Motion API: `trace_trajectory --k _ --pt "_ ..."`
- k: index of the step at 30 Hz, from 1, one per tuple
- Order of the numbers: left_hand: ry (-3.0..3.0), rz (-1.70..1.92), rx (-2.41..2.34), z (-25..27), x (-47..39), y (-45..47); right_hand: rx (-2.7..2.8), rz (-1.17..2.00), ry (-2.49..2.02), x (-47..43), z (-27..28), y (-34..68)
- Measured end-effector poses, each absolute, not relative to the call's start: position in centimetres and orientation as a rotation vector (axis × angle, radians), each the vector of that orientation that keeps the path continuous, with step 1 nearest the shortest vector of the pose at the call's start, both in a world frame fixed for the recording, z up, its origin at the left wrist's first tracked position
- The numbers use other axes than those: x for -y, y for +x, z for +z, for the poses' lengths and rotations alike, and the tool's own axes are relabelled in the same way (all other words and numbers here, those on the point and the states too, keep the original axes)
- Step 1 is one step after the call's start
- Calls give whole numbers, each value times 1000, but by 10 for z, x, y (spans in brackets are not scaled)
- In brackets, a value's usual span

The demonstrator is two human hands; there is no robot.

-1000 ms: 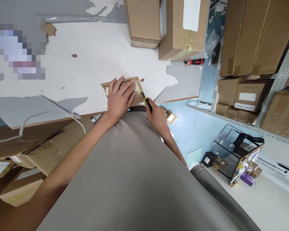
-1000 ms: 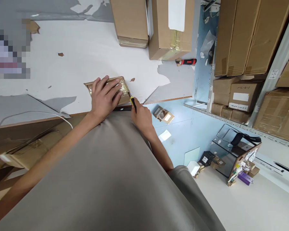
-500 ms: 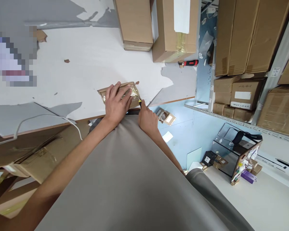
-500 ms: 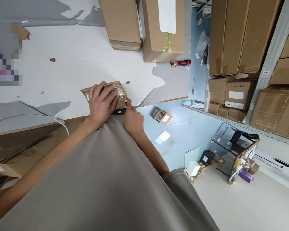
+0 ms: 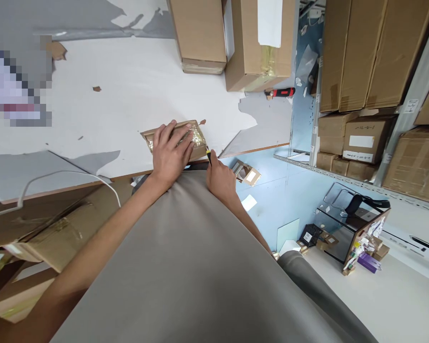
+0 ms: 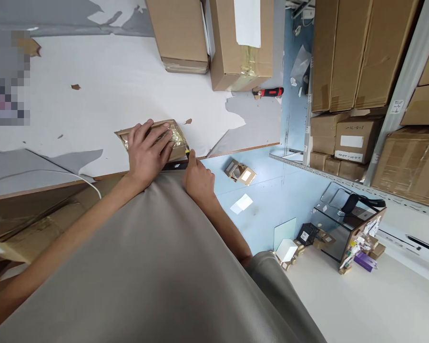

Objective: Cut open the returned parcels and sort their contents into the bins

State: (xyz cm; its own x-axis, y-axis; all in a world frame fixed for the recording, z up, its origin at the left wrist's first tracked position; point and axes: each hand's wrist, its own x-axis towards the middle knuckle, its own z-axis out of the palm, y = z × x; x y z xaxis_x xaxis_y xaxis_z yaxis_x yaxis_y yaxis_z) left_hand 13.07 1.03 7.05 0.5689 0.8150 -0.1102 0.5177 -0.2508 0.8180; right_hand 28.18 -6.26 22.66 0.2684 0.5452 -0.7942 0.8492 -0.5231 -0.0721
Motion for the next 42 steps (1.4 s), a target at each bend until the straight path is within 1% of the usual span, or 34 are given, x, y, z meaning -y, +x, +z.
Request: trace_trajectory --k 6,14,21,25,30,33,36,38,40,42 --pt "1941 412 -1066 71 -10 129 -1280 -1109 2185 58 227 281" --pt "1919 467 -1089 67 -6 132 -1325 -992 2189 41 208 276" --pt "1901 435 -1057 66 -9 130 -1249 -1061 2160 41 222 283" --pt "1927 400 -1063 66 -9 132 -1247 -1032 2194 38 213 285" --pt "1964 473 -1070 72 -10 134 -1277 -1045 2239 44 201 296" --pt "1973 584 -1100 81 -11 122 -1331 -1168 2373 60 198 312" --pt "1917 733 -1242 89 -11 94 -1335 -1343 2618 76 187 333" --pt "1836 771 -1334 91 -9 71 -1366 -1398 2771 81 176 344" --pt "1720 720 -1349 89 -4 51 -1467 -1359 2860 81 165 349" --pt "1594 630 -1299 84 2 39 -1619 -1248 2857 76 156 348"
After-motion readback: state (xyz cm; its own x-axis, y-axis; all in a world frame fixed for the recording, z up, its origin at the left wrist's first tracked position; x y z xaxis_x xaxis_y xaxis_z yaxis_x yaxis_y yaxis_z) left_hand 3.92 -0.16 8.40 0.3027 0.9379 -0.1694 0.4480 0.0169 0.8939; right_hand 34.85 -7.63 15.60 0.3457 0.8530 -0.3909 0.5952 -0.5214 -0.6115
